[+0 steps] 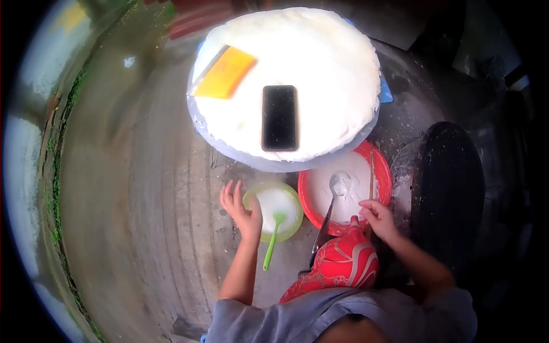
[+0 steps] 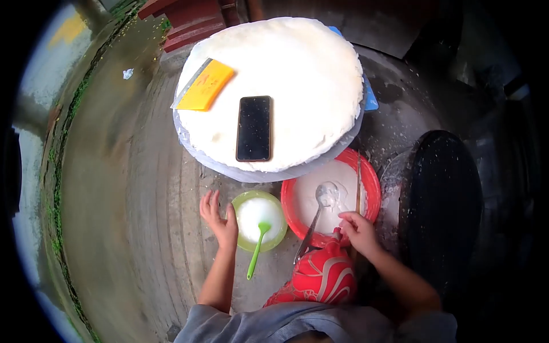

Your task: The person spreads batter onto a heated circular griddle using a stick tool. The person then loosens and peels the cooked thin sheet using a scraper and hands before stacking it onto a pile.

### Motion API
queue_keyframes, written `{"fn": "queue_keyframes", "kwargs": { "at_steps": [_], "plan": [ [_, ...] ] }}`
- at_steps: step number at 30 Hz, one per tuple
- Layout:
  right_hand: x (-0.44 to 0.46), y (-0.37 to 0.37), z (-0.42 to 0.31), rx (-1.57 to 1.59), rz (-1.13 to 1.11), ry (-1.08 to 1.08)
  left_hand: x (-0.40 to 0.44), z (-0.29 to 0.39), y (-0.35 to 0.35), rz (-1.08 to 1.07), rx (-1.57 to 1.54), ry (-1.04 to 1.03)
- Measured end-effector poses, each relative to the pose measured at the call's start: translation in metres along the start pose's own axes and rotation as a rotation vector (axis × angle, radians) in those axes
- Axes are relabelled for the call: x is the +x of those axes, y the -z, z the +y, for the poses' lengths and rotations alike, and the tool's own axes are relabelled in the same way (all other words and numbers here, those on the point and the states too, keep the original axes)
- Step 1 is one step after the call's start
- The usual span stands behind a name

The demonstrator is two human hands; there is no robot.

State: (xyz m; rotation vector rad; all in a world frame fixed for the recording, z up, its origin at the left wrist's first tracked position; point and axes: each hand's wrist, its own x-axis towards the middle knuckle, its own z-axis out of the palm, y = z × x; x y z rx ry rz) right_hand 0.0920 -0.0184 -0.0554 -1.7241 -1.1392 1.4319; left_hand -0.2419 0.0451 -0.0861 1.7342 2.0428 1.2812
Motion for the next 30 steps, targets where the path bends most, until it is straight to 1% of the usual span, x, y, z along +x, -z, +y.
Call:
{"fn": "queue_keyframes", "kwargs": {
  "at_steps": [1, 2, 4, 5, 6, 7, 8, 9, 10, 11, 12, 13, 14, 16, 18, 19, 20, 21, 22, 23, 24, 25, 26, 27, 28, 30],
  "plan": [
    [-0.011, 0.013, 0.073, -0.152, 0.099, 0.021, -0.023, -0.002, 0.0, -0.051, -0.006, 0.011],
    [-0.021, 0.023, 0.131, -0.301, 0.199, 0.046, -0.044, -0.005, 0.0, -0.096, -0.01, 0.017],
    [-0.049, 0.024, 0.148, -0.557, 0.301, -0.34, -0.085, -0.01, 0.001, -0.209, -0.077, 0.091],
    [-0.057, 0.016, 0.161, -0.554, 0.425, -0.469, -0.101, -0.008, 0.006, -0.258, -0.065, 0.089],
    [-0.054, 0.019, 0.191, -0.527, 0.322, -0.453, -0.115, -0.005, 0.01, -0.317, -0.053, 0.088],
    [-0.04, 0.022, 0.267, -0.418, 0.301, -0.358, -0.124, 0.002, 0.017, -0.367, -0.066, 0.084],
    [-0.041, 0.011, 0.263, -0.237, 0.342, -0.408, -0.131, 0.009, 0.023, -0.402, -0.077, 0.064],
    [-0.048, 0.001, 0.206, 0.161, 0.363, -0.564, -0.136, 0.015, 0.03, -0.433, -0.081, 0.043],
    [-0.031, 0.0, 0.238, 0.215, 0.309, -0.53, -0.138, 0.018, 0.035, -0.459, -0.081, 0.019],
    [-0.026, -0.007, 0.267, 0.224, 0.416, -0.557, -0.141, 0.018, 0.039, -0.474, -0.086, 0.019],
    [-0.027, -0.01, 0.244, 0.137, 0.467, -0.583, -0.141, 0.023, 0.046, -0.493, -0.082, 0.032],
    [-0.024, -0.006, 0.247, 0.146, 0.337, -0.525, -0.142, 0.024, 0.052, -0.5, -0.095, 0.032],
    [-0.031, -0.004, 0.229, 0.194, 0.214, -0.378, -0.143, 0.023, 0.056, -0.505, -0.112, 0.031],
    [-0.037, -0.002, 0.226, 0.128, 0.25, -0.309, -0.145, 0.024, 0.065, -0.501, -0.069, 0.023],
    [-0.049, 0.005, 0.206, -0.324, 0.521, -0.061, -0.151, 0.02, 0.07, -0.48, -0.085, 0.005],
    [-0.065, 0.019, 0.166, -0.357, 0.528, -0.088, -0.153, 0.019, 0.07, -0.49, -0.123, 0.041],
    [-0.093, 0.033, 0.107, -0.443, 0.61, 0.013, -0.156, 0.019, 0.071, -0.501, -0.158, 0.082],
    [-0.089, 0.052, 0.122, -0.538, 0.694, 0.108, -0.157, 0.023, 0.074, -0.509, -0.126, 0.079],
    [-0.098, 0.077, 0.101, -0.459, 0.755, 0.186, -0.159, 0.024, 0.072, -0.519, -0.136, 0.063],
    [-0.119, 0.107, 0.054, -0.465, 0.673, -0.002, -0.161, 0.025, 0.072, -0.524, -0.147, 0.065],
    [-0.116, 0.142, 0.06, -0.638, 0.697, 0.01, -0.164, 0.026, 0.071, -0.527, -0.155, 0.069],
    [-0.109, 0.183, 0.074, -0.782, 0.782, -0.033, -0.164, 0.035, 0.072, -0.535, -0.171, 0.084],
    [-0.111, 0.221, 0.075, -0.836, 0.849, -0.12, -0.166, 0.039, 0.071, -0.54, -0.173, 0.075],
    [-0.111, 0.257, 0.087, -0.749, 0.961, -0.253, -0.167, 0.043, 0.07, -0.553, -0.213, 0.071],
    [-0.109, 0.29, 0.1, -0.563, 1.125, -0.406, -0.169, 0.046, 0.07, -0.566, -0.251, 0.07],
    [-0.11, 0.31, 0.114, -0.245, 1.243, -0.473, -0.171, 0.053, 0.068, -0.58, -0.272, 0.079]
  ]
}}
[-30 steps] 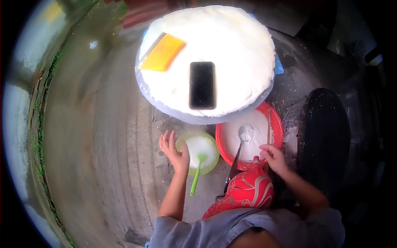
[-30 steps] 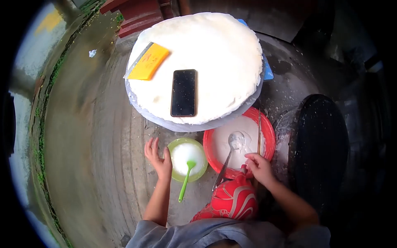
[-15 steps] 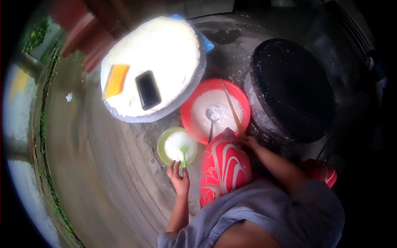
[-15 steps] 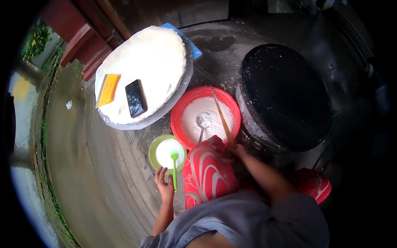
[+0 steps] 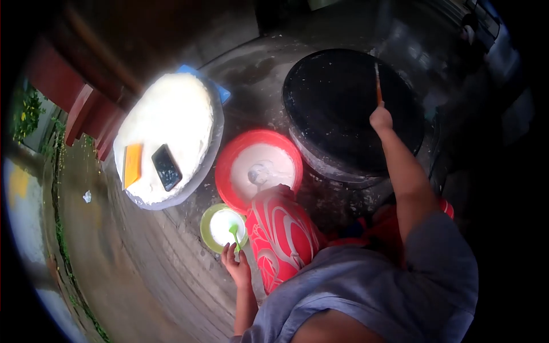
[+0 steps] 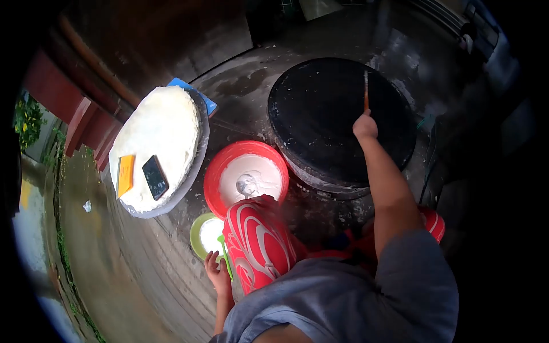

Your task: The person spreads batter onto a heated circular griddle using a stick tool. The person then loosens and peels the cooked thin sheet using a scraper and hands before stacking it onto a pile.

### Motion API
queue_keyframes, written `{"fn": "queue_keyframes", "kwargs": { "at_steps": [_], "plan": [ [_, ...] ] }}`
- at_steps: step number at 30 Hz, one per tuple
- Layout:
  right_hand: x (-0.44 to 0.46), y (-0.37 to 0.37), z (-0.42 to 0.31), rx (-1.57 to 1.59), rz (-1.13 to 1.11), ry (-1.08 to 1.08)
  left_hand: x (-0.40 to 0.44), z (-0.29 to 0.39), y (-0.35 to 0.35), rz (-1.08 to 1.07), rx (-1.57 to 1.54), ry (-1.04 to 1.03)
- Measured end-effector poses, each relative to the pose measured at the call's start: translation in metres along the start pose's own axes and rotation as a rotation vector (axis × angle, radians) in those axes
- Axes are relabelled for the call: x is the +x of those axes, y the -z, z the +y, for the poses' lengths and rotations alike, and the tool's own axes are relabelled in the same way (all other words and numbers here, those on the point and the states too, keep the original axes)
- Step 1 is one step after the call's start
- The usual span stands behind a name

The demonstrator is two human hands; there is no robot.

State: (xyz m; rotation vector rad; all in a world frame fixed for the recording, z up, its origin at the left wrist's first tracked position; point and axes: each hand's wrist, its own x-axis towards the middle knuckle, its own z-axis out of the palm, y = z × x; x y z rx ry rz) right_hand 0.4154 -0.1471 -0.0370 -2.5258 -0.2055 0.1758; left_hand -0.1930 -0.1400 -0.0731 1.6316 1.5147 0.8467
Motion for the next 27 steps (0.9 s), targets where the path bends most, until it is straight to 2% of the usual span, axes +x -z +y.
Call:
{"fn": "queue_keyframes", "kwargs": {
  "at_steps": [2, 3, 4, 6, 7, 8, 10, 11, 12, 13, 14, 16, 18, 19, 20, 22, 24, 25, 26, 27],
  "plan": [
    [-0.057, 0.009, -0.005, -0.416, -0.16, 0.525, 0.0, 0.002, -0.006, -0.02, -0.025, 0.01],
    [-0.088, 0.015, -0.003, -0.456, -0.231, 0.847, 0.0, 0.0, -0.009, -0.016, 0.014, -0.008],
    [-0.089, 0.019, 0.003, -0.465, -0.238, 0.845, -0.003, 0.0, -0.009, -0.012, 0.055, -0.02],
    [-0.088, 0.025, 0.019, -0.38, -0.153, 0.573, -0.004, 0.001, -0.012, -0.026, 0.043, 0.015],
    [-0.083, 0.032, 0.024, -0.029, -0.122, 0.218, -0.002, -0.002, -0.014, -0.05, 0.031, -0.005],
    [-0.099, 0.034, 0.04, -0.165, -0.112, 0.386, -0.001, -0.009, -0.014, -0.073, 0.019, -0.028],
    [-0.145, 0.041, 0.052, -0.373, -0.242, 0.957, -0.001, -0.019, -0.016, -0.071, 0.035, -0.062],
    [-0.169, 0.059, 0.046, -0.531, -0.272, 1.049, 0.001, -0.013, -0.017, -0.079, -0.011, 0.002],
    [-0.168, 0.056, 0.064, -0.54, -0.285, 1.056, 0.001, -0.009, -0.019, -0.081, -0.059, 0.072],
    [-0.158, 0.051, 0.092, -0.237, -0.192, 0.707, 0.002, -0.015, -0.02, -0.062, -0.013, 0.004],
    [-0.155, 0.047, 0.111, 0.055, -0.102, 0.352, 0.003, -0.014, -0.019, -0.068, -0.017, 0.025],
    [-0.172, 0.052, 0.128, -0.079, -0.019, 0.155, 0.004, -0.023, -0.02, -0.023, 0.037, -0.014],
    [-0.205, 0.052, 0.136, 0.094, -0.352, 0.609, 0.009, -0.061, -0.027, 0.014, 0.131, -0.023],
    [-0.226, 0.07, 0.106, 0.102, -0.551, 0.735, 0.011, -0.064, -0.026, 0.021, 0.296, -0.024],
    [-0.232, 0.077, 0.088, 0.097, -0.573, 0.753, 0.012, -0.081, -0.029, 0.027, 0.41, -0.031],
    [-0.235, 0.084, 0.049, 0.358, -0.602, 0.641, 0.013, -0.087, -0.037, 0.007, 0.719, 0.18],
    [-0.247, 0.112, -0.014, 0.311, -0.651, 0.721, 0.017, -0.112, -0.05, -0.011, 0.857, 0.353],
    [-0.257, 0.116, -0.042, 0.31, -0.653, 0.899, 0.018, -0.118, -0.053, -0.048, 0.847, 0.406],
    [-0.268, 0.112, -0.061, 0.306, -0.696, 0.916, 0.018, -0.125, -0.053, -0.082, 0.834, 0.458],
    [-0.278, 0.108, -0.079, 0.202, -0.767, 1.103, 0.021, -0.143, -0.056, -0.091, 0.705, 0.501]
  ]
}}
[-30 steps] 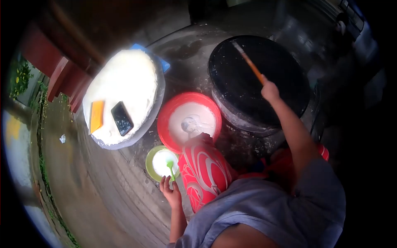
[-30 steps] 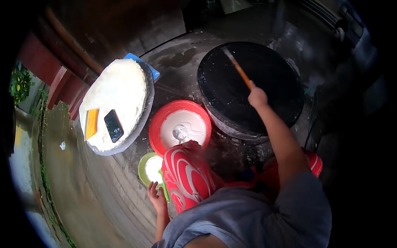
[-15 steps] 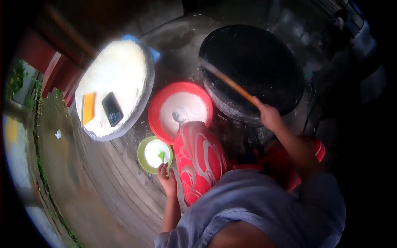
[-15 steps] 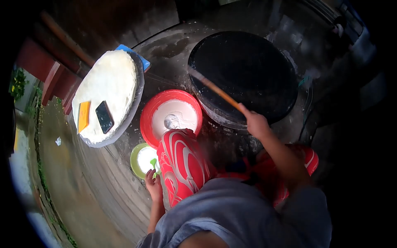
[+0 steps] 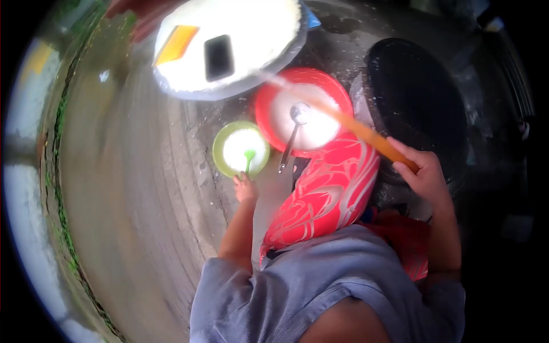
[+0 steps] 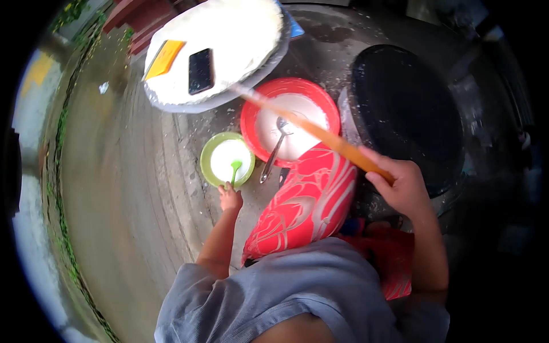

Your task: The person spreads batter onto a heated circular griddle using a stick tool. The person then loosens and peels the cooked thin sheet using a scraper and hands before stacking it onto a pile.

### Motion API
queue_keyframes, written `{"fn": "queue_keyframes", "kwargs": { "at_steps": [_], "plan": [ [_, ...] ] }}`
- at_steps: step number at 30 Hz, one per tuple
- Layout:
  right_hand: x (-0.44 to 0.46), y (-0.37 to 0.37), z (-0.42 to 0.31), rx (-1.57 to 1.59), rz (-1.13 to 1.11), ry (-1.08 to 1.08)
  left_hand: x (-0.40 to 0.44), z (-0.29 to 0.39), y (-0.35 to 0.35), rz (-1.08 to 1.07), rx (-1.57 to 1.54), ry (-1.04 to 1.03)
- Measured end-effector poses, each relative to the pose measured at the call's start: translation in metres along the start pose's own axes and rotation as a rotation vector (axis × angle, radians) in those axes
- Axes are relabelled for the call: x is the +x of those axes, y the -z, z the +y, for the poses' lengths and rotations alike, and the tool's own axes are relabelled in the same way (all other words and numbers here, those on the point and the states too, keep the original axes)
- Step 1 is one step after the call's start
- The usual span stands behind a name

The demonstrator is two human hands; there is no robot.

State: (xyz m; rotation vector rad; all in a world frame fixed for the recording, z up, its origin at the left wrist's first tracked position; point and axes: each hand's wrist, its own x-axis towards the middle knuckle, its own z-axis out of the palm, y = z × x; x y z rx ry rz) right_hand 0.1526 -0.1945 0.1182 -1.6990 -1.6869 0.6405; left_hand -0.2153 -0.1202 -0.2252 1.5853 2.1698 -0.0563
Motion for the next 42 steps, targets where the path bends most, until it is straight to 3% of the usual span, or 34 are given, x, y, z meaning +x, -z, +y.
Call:
{"fn": "queue_keyframes", "kwargs": {
  "at_steps": [1, 2, 4, 6, 8, 9, 11, 12, 13, 15, 19, 24, 27, 28, 31, 32, 34, 37, 39, 42],
  "plan": [
    [0.014, -0.006, -0.016, -0.1, -0.138, 0.138, 0.006, -0.004, -0.005, -0.046, -0.126, 0.019],
    [0.028, -0.015, -0.037, -0.295, -0.287, 0.08, 0.011, -0.008, -0.008, -0.043, -0.136, 0.051],
    [0.052, -0.057, -0.048, -0.586, -0.416, 0.191, 0.016, -0.007, -0.006, -0.054, -0.029, -0.004],
    [0.081, -0.11, -0.055, -0.832, -0.552, 0.144, 0.016, -0.006, 0.006, -0.069, -0.171, 0.037],
    [0.11, -0.166, -0.025, -0.831, -0.685, 0.152, 0.033, -0.022, -0.012, -0.078, -0.497, 0.116],
    [0.12, -0.183, -0.017, -0.83, -0.695, 0.168, 0.031, -0.027, -0.009, -0.072, -0.502, 0.132],
    [0.136, -0.212, -0.01, -0.676, -0.749, -0.068, 0.025, -0.036, 0.001, -0.206, -0.786, 0.214],
    [0.139, -0.221, -0.008, -0.675, -0.762, -0.052, 0.024, -0.047, -0.013, -0.079, -0.741, 0.103],
    [0.14, -0.225, -0.004, -0.592, -0.747, -0.122, 0.007, -0.046, -0.002, -0.072, -0.744, 0.119],
    [0.144, -0.234, 0.011, -0.511, -0.738, -0.193, -0.031, -0.025, 0.034, 0.122, -0.717, -0.196],
    [0.149, -0.239, 0.032, -0.482, -0.815, -0.224, -0.017, -0.023, 0.0, 0.106, -0.696, -0.18],
    [0.148, -0.226, 0.023, -0.483, -0.802, -0.258, 0.062, -0.03, -0.034, 0.076, -0.687, 0.13],
    [0.142, -0.223, 0.016, -0.498, -0.775, -0.188, 0.066, -0.044, -0.04, 0.151, -0.693, 0.177],
    [0.138, -0.224, 0.017, -0.538, -0.712, -0.111, 0.05, -0.04, -0.027, 0.091, -0.745, 0.166],
    [0.133, -0.241, 0.023, -0.734, -0.639, 0.063, 0.002, -0.024, -0.015, 0.267, -0.755, -0.207],
    [0.133, -0.243, 0.023, -0.724, -0.641, 0.07, 0.004, -0.022, -0.016, 0.273, -0.746, -0.203],
    [0.132, -0.243, 0.023, -0.751, -0.614, 0.121, 0.019, -0.028, -0.027, 0.098, -0.744, 0.027],
    [0.135, -0.227, 0.009, -0.796, -0.623, 0.1, 0.057, -0.044, -0.042, 0.063, -0.66, 0.174],
    [0.138, -0.222, 0.01, -0.795, -0.659, 0.095, 0.057, -0.046, -0.041, 0.046, -0.686, 0.163],
    [0.142, -0.236, 0.03, -0.247, -0.857, -0.496, 0.008, -0.033, -0.017, 0.032, -0.941, 0.13]
  ]
}}
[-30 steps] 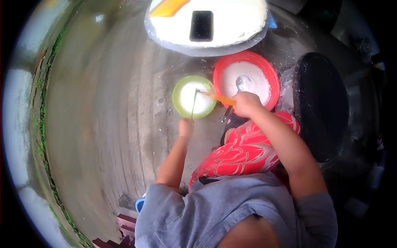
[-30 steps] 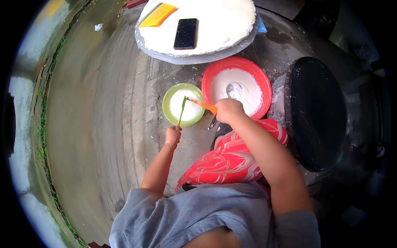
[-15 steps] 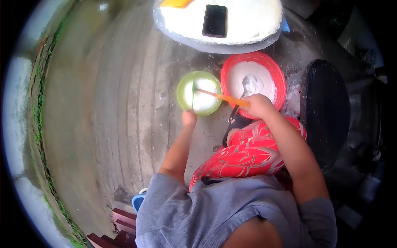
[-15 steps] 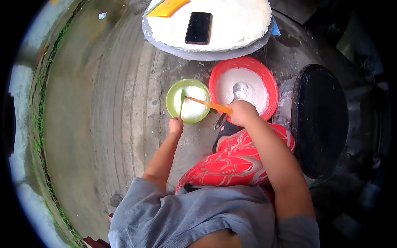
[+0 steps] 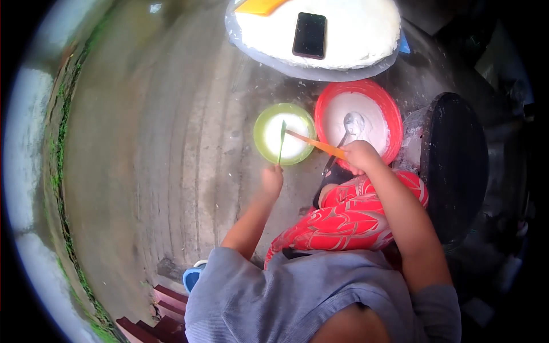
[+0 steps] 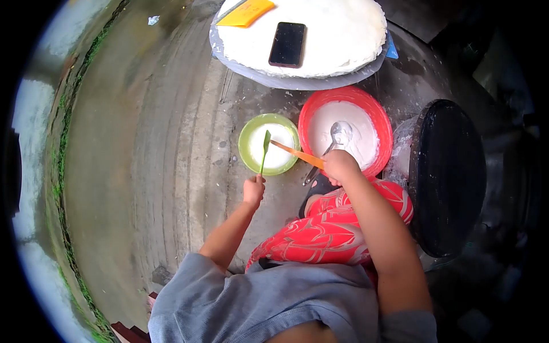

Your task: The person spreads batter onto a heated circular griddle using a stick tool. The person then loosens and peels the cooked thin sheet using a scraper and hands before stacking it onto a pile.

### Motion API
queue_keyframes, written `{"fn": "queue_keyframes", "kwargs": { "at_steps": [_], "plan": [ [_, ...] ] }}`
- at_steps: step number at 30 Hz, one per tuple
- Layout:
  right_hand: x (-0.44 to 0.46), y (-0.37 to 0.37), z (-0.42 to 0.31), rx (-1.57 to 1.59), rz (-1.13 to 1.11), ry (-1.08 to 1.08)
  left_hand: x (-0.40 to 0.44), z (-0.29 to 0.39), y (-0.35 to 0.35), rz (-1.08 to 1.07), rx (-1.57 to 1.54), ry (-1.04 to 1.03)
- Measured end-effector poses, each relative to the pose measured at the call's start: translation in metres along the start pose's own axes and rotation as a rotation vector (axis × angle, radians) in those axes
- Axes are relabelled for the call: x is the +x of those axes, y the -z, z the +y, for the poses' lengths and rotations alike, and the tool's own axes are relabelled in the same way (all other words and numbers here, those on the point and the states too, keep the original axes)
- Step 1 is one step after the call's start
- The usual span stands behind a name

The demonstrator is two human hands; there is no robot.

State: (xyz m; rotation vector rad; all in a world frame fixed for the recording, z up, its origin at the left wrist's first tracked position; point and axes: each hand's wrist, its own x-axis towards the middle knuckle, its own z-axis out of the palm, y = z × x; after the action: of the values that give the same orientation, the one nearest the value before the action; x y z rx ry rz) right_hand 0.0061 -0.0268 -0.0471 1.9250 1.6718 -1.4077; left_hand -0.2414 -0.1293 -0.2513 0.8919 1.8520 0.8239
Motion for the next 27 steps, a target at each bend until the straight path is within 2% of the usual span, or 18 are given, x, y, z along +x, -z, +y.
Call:
{"fn": "queue_keyframes", "kwargs": {
  "at_steps": [1, 3, 5, 8, 9, 11, 14, 15, 16, 17, 18, 20, 21, 24, 27],
  "plan": [
    [0.005, -0.001, -0.001, 0.006, 0.0, -0.007, -0.015, -0.004, -0.002, -0.029, 0.044, -0.095],
    [0.014, -0.007, -0.002, 0.258, -0.111, -0.131, -0.044, 0.004, -0.014, -0.014, 0.03, -0.215],
    [0.02, -0.009, 0.002, 0.238, -0.146, -0.144, -0.034, -0.011, -0.022, -0.041, 0.019, -0.186],
    [0.017, -0.004, -0.003, 0.244, -0.145, -0.18, 0.019, -0.031, -0.03, 0.051, 0.098, 0.03],
    [0.011, -0.001, -0.007, 0.223, -0.132, -0.177, 0.039, -0.044, -0.03, 0.073, 0.165, -0.01],
    [-0.001, 0.005, -0.01, 0.201, -0.114, -0.174, 0.043, -0.017, -0.016, 0.097, 0.309, 0.048],
    [-0.008, 0.01, -0.005, -0.02, -0.011, -0.045, 0.026, 0.014, -0.001, 0.072, 0.302, 0.021],
    [-0.007, 0.005, -0.001, -0.081, 0.052, 0.011, 0.012, 0.018, -0.003, 0.161, 0.31, -0.02],
    [-0.016, 0.007, -0.01, 0.055, 0.045, -0.071, -0.012, 0.04, 0.005, 0.115, 0.245, -0.086],
    [-0.006, 0.004, -0.006, 0.069, 0.012, -0.097, -0.028, 0.042, 0.003, 0.054, 0.15, -0.08],
    [0.001, 0.0, -0.004, 0.08, 0.0, -0.119, -0.043, 0.041, -0.002, 0.025, 0.09, -0.161],
    [0.002, -0.003, -0.009, 0.036, 0.011, -0.16, -0.063, 0.053, -0.006, -0.1, 0.102, -0.18],
    [0.0, -0.001, -0.013, 0.031, 0.016, -0.147, -0.057, 0.054, -0.01, -0.088, 0.1, -0.186],
    [-0.008, 0.003, -0.015, -0.112, 0.06, -0.077, -0.014, 0.028, -0.023, -0.016, 0.082, 0.061],
    [-0.028, 0.017, -0.019, -0.149, 0.045, -0.054, 0.024, 0.022, -0.013, 0.019, 0.241, 0.117]
  ]
}}
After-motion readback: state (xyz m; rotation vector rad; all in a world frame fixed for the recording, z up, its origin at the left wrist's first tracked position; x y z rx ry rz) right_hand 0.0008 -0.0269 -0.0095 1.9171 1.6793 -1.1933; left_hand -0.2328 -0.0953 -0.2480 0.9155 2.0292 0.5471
